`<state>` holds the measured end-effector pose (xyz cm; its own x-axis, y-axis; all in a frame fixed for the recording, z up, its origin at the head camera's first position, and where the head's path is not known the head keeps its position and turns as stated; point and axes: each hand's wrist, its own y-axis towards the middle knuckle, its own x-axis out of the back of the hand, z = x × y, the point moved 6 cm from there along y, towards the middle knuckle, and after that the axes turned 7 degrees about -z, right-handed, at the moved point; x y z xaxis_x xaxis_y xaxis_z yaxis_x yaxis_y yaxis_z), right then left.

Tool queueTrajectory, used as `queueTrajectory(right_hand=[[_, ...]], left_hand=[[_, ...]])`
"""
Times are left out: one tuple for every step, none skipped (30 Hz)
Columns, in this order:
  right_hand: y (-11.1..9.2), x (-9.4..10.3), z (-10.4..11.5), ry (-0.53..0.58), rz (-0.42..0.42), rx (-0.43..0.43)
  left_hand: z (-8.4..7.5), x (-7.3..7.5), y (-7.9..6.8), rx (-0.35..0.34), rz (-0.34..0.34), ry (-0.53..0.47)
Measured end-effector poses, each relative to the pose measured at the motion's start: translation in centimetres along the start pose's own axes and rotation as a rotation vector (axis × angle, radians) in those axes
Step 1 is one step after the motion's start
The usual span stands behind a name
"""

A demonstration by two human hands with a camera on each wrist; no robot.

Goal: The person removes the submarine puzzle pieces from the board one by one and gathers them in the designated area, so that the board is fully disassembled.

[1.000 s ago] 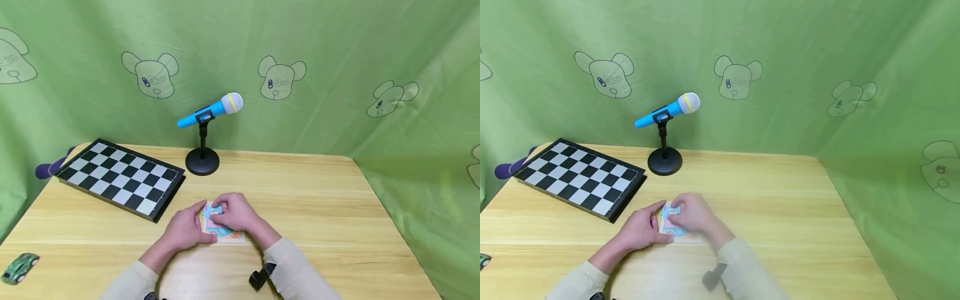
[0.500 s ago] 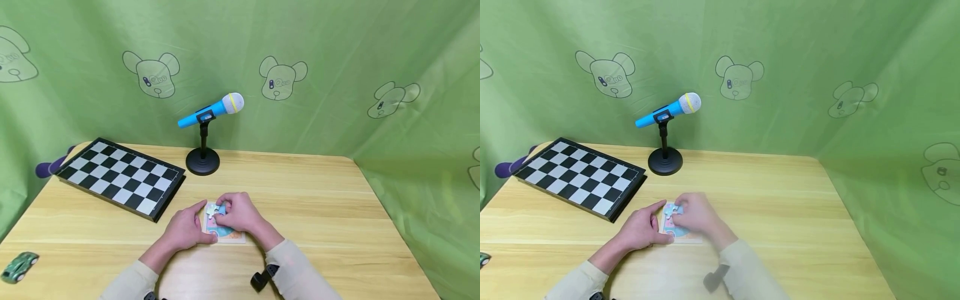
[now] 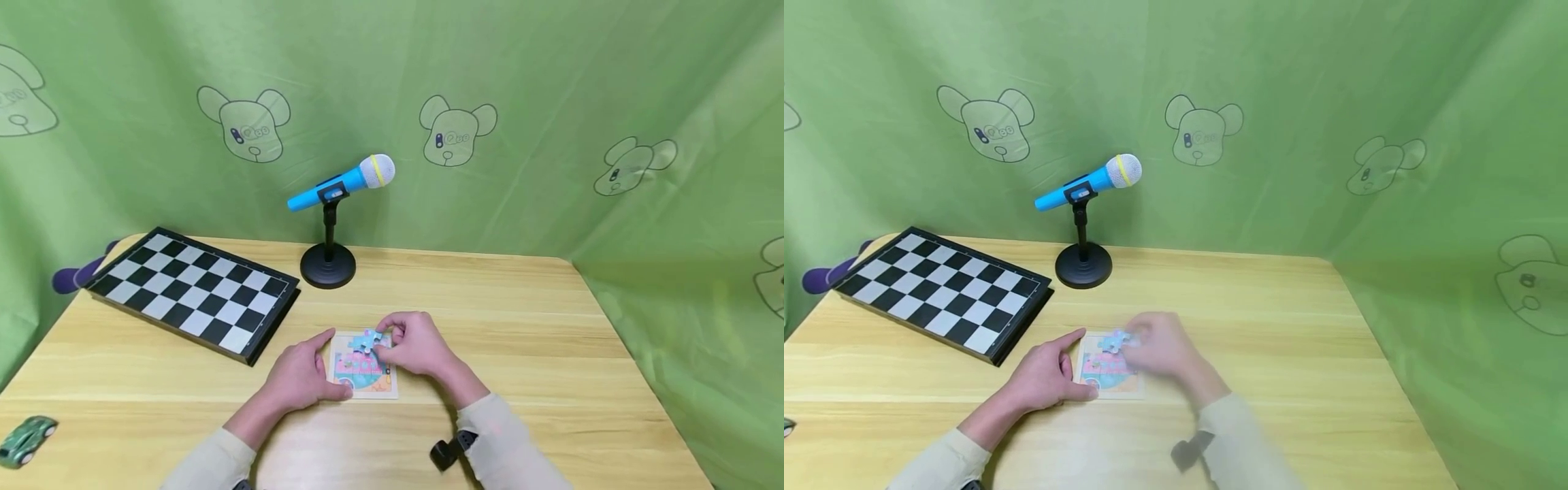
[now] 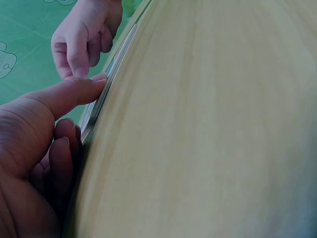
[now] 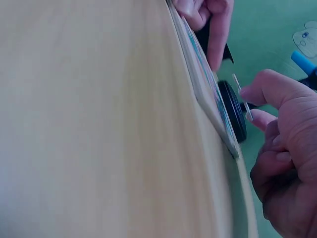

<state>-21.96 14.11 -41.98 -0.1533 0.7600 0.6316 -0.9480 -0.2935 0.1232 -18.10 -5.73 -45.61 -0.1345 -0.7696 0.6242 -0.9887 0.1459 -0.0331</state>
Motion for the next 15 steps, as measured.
queueTrajectory(right_hand=[[-0.1,0.3,-0.2,0.002,-0.004,0.001],[-0.1,0.6,-0.5,0.002,-0.008,0.006],[-0.2,0.9,-0.7,0.004,-0.010,0.005],[-0.3,1.1,-1.1,0.001,-0.013,0.006],[-0.3,1.4,-1.4,0.000,-0.014,0.006],[-0.4,1.7,-1.7,0.004,-0.012,0.004],[-0.4,2.0,-2.0,0.006,-0.011,0.000],[-0.5,2.2,-2.2,0.006,-0.010,-0.004],[-0.6,2.5,-2.5,0.005,-0.009,-0.010],[-0.7,2.8,-2.8,0.002,-0.010,-0.012],[-0.7,3.1,-3.0,0.003,-0.009,-0.018],[-0.8,3.4,-3.2,0.001,-0.010,-0.021],[-0.9,3.7,-3.4,-0.004,-0.011,-0.022],[-0.9,3.9,-3.7,-0.007,-0.010,-0.023],[-1.0,4.1,-3.9,-0.011,-0.009,-0.024]], left_hand=[[0.0,0.0,0.0,0.001,-0.001,0.001],[0.0,0.0,0.0,0.001,-0.002,-0.001],[0.0,0.0,0.0,0.003,-0.001,-0.002],[0.0,0.0,0.0,0.003,-0.002,-0.003],[0.0,0.0,0.0,0.006,-0.002,-0.003],[0.1,0.0,0.0,0.007,-0.003,-0.002],[0.1,0.0,0.0,0.009,-0.004,0.001],[0.1,0.0,0.0,0.009,-0.004,0.000],[0.1,0.0,0.0,0.011,-0.004,-0.001],[0.1,0.0,0.0,0.012,-0.005,-0.002],[0.1,0.0,-0.1,0.014,-0.004,-0.006],[0.1,0.0,-0.1,0.015,-0.004,-0.006],[0.1,-0.1,-0.1,0.016,-0.003,-0.009],[0.0,-0.1,-0.1,0.017,-0.003,-0.015],[0.0,-0.1,-0.1,0.017,-0.003,-0.018]])
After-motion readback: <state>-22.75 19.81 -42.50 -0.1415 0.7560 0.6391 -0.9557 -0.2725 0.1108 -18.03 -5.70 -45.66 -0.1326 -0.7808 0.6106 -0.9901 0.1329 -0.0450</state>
